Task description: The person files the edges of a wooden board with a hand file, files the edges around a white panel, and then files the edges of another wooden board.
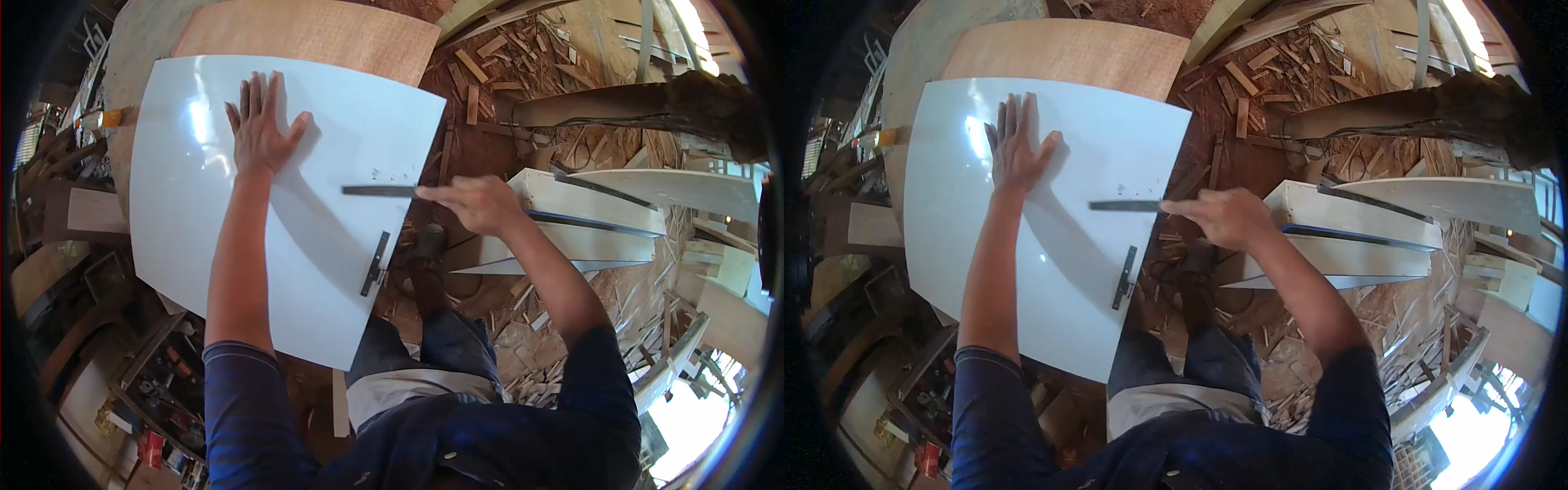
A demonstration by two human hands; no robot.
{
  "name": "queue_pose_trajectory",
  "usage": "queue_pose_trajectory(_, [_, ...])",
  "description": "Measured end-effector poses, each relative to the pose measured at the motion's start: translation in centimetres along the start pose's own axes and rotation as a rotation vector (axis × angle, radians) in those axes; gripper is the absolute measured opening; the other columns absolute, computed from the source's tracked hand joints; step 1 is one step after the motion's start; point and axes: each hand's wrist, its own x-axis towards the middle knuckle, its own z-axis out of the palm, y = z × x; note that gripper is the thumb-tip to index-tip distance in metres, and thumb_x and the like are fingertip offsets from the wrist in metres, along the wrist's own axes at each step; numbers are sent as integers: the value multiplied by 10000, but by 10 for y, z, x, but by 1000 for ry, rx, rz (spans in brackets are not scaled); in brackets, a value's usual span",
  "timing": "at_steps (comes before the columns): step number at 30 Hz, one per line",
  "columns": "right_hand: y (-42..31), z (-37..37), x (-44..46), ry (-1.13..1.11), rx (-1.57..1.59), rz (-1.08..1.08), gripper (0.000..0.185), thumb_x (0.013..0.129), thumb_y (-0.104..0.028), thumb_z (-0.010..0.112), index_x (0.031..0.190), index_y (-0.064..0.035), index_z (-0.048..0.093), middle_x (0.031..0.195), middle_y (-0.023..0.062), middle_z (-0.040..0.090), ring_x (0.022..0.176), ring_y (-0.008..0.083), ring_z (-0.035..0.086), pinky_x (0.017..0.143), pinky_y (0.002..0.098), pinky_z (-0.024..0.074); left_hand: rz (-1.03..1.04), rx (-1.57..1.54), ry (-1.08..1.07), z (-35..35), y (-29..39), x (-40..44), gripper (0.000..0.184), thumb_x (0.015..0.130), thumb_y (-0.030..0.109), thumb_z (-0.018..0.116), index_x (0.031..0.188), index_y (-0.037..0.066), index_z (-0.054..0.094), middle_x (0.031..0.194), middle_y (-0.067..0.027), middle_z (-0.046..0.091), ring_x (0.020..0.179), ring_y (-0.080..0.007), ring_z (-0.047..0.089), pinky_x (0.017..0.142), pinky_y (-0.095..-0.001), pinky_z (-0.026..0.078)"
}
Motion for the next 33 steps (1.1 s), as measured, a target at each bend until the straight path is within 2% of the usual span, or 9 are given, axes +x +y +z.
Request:
queue_pose_trajectory(3, [-5, 5, 16, 44, 17, 15, 432, 1044, -273, 678, 1414, -488, 739, 721, 40, 590, 609, 282, 646, 547, 443, 556, 30, -18, 0, -6, -7, 4, 1034, 962, 785, 580, 1786, 266, 230, 1852, -130, 207, 1717, -362, 134, 1386, -601, 53])
queue_pose_trajectory(7, [3, -13, -25, -30, -49, 69, 440, 1052, -251, 659, 1416, -483, 738, 728, 51, 597, 617, 286, 656, 549, 456, 553, 29, 9, -11, -5, -6, 3, 1047, 964, 805, 556, 1790, 264, 210, 1854, -124, 203, 1718, -358, 126, 1388, -598, 46])
queue_pose_trajectory(14, [7, -7, 35, -6, 31, -10, 477, 1040, -237, 665, 1429, -508, 719, 725, 52, 593, 619, 299, 660, 553, 449, 561, 25, 16, -14, -5, -5, 3, 1086, 949, 826, 554, 1794, 245, 197, 1854, -127, 198, 1721, -352, 114, 1391, -597, 31])
queue_pose_trajectory(18, [16, -13, -12, -84, -57, 14, 482, 1015, -253, 693, 1413, -522, 725, 730, 36, 580, 615, 290, 660, 548, 433, 564, 16, 3, -28, -7, -3, 5, 1082, 953, 819, 554, 1794, 238, 197, 1854, -129, 195, 1721, -351, 110, 1392, -591, 30])
queue_pose_trajectory(19, [17, -19, -22, -131, 5, 80, 467, 1022, -249, 685, 1401, -516, 733, 751, 42, 592, 638, 295, 671, 568, 436, 570, 11, -3, -28, -8, -2, 5, 1080, 954, 816, 554, 1794, 238, 198, 1854, -130, 195, 1721, -351, 111, 1393, -590, 30])
queue_pose_trajectory(24, [14, -19, 47, 20, 2, -6, 428, 1026, -263, 695, 1393, -477, 749, 741, 46, 605, 676, 295, 672, 619, 446, 575, -3, 0, -27, -16, 0, 11, 1075, 956, 806, 557, 1793, 236, 196, 1854, -131, 195, 1719, -358, 115, 1394, -587, 33])
queue_pose_trajectory(29, [29, -30, -5, -105, 7, 72, 393, 1044, -283, 692, 1386, -464, 757, 754, 57, 624, 702, 321, 682, 631, 448, 578, 13, -22, -24, -12, 0, 2, 1080, 967, 821, 554, 1788, 202, 222, 1850, -168, 189, 1714, -380, 132, 1376, -616, 55])
queue_pose_trajectory(32, [35, -35, 21, -83, 38, 108, 405, 1042, -280, 701, 1399, -462, 752, 764, 65, 637, 707, 315, 685, 642, 444, 579, 14, -13, -12, -12, 0, 3, 1097, 955, 838, 554, 1790, 211, 216, 1852, -162, 188, 1714, -381, 128, 1377, -616, 50])
queue_pose_trajectory(33, [37, -29, 44, -18, 75, 0, 425, 1034, -281, 714, 1413, -470, 742, 777, 73, 654, 711, 303, 686, 657, 440, 581, 26, -13, -16, -10, 2, 3, 1105, 949, 842, 559, 1790, 213, 216, 1852, -160, 187, 1714, -381, 127, 1377, -617, 50])
